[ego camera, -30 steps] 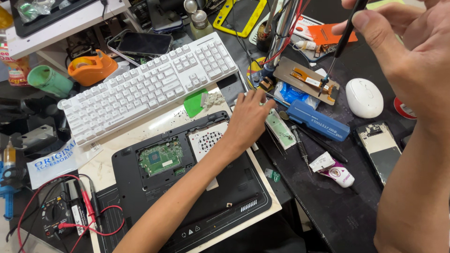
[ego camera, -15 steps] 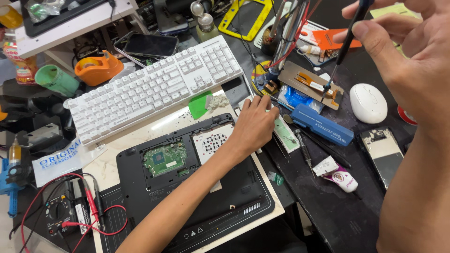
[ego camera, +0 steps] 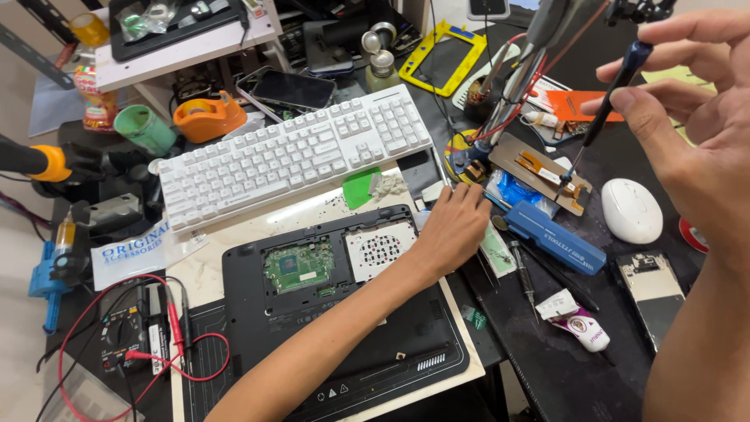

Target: The person disassembles and reassembles a laptop, removing the battery and internal components with a screwdriver before fitting the bottom casing back on.

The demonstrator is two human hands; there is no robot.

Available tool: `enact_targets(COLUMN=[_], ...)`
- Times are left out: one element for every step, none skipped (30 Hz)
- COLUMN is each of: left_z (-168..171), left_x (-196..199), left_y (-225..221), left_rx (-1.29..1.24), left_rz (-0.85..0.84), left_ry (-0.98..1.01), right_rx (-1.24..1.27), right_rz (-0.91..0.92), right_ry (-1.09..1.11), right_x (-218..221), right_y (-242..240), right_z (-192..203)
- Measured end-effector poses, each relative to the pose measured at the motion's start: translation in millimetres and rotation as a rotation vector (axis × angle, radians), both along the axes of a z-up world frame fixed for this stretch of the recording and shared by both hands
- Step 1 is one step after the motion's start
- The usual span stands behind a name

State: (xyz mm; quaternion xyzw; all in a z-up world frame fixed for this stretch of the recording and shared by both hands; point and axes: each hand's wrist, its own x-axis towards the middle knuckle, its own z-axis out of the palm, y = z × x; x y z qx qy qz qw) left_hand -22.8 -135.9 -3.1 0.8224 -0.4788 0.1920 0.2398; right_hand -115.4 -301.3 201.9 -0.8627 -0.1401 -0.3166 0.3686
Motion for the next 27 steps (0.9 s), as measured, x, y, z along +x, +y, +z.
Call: enact_targets(left_z=[2.4,5.2,7.7,10.3,12.4,14.4,16.6,18.4,20.1,21.8,23.5,24.9,26.2,27.0,27.3,27.1,26.2,24.8,22.5,19.9,17.5,15.0,12.7,10.8,9.5,8.6,7.8], left_x=[0.0,0.3,-0.7,-1.1,-1.6,-1.0,-0.1,-0.6,-1.6,-2.8,-3.7,-5.0,-6.0,-7.1,-8.3,-8.5,-7.7,-6.0,-5.0,-2.9,0.1,2.8,5.2,7.2,9.3,10.7,11.6], left_y=[0.7,2.3,4.7,7.5,12.4,19.0,25.7,34.2,44.6,55.1,65.5,75.9,85.1,93.7,101.7,107.3,109.7,111.7,113.2,114.7,115.9,116.8,118.1,119.2,120.5,122.0,123.7], left_rx=[-0.004,-0.041,-0.076,-0.11,-0.153,-0.196,-0.239,-0.257,-0.276,-0.295,-0.317,-0.339,-0.36,-0.386,-0.413,-0.44,-0.47,-0.499,-0.531,-0.595,-0.658,-0.722,-0.755,-0.789,-0.82,-0.828,-0.833], left_rz=[-0.003,-0.023,-0.045,-0.067,-0.081,-0.096,-0.112,-0.097,-0.082,-0.066,-0.056,-0.045,-0.033,-0.021,-0.007,0.007,0.024,0.04,0.057,-0.015,-0.087,-0.162,-0.213,-0.264,-0.317,-0.337,-0.36], left_ry=[-0.01,0.014,0.039,0.065,0.11,0.156,0.199,0.216,0.23,0.244,0.269,0.293,0.318,0.368,0.417,0.467,0.526,0.586,0.648,0.762,0.877,0.991,1.049,1.105,1.161,1.176,1.194], right_rx=[-0.033,-0.103,-0.094,-0.086,-0.001,0.059,0.119,0.154,0.182,0.209,0.229,0.272,0.316,0.383,0.448,0.465,0.48,0.5,0.519,0.543,0.568,0.562,0.557,0.552,0.56,0.568,0.577], right_rz=[0.007,0.014,0.016,0.019,0.015,0.029,0.041,0.07,0.093,0.116,0.132,0.154,0.176,0.205,0.235,0.251,0.266,0.268,0.271,0.26,0.25,0.25,0.253,0.256,0.249,0.242,0.23], right_ry=[-0.021,-0.062,-0.064,-0.067,-0.027,-0.01,0.004,-0.004,-0.01,-0.015,-0.018,-0.015,-0.013,-0.005,0.003,-0.008,-0.017,-0.011,-0.004,0.019,0.043,0.052,0.06,0.068,0.08,0.091,0.102], right_x=[0.6,1.0,1.3,1.7,1.4,2.4,3.2,5.1,7.8,10.2,13.9,16.6,19.5,21.6,23.6,25.9,28.1,28.4,28.9,28.4,28.0,27.6,27.7,28.2,29.1,30.1,30.1], right_y=[1.2,2.5,4.1,5.7,8.2,11.4,14.2,17.9,22.3,26.9,32.3,38.0,44.1,51.3,58.0,64.8,71.3,75.4,79.4,82.3,84.3,85.2,85.9,86.4,87.0,87.1,86.7], right_z=[0.3,0.6,0.4,0.2,-1.0,-3.0,-4.6,-6.8,-9.1,-11.3,-14.0,-16.9,-19.9,-23.8,-26.8,-29.8,-32.9,-34.7,-36.8,-38.5,-39.8,-40.5,-41.0,-41.5,-42.2,-43.0,-44.2])
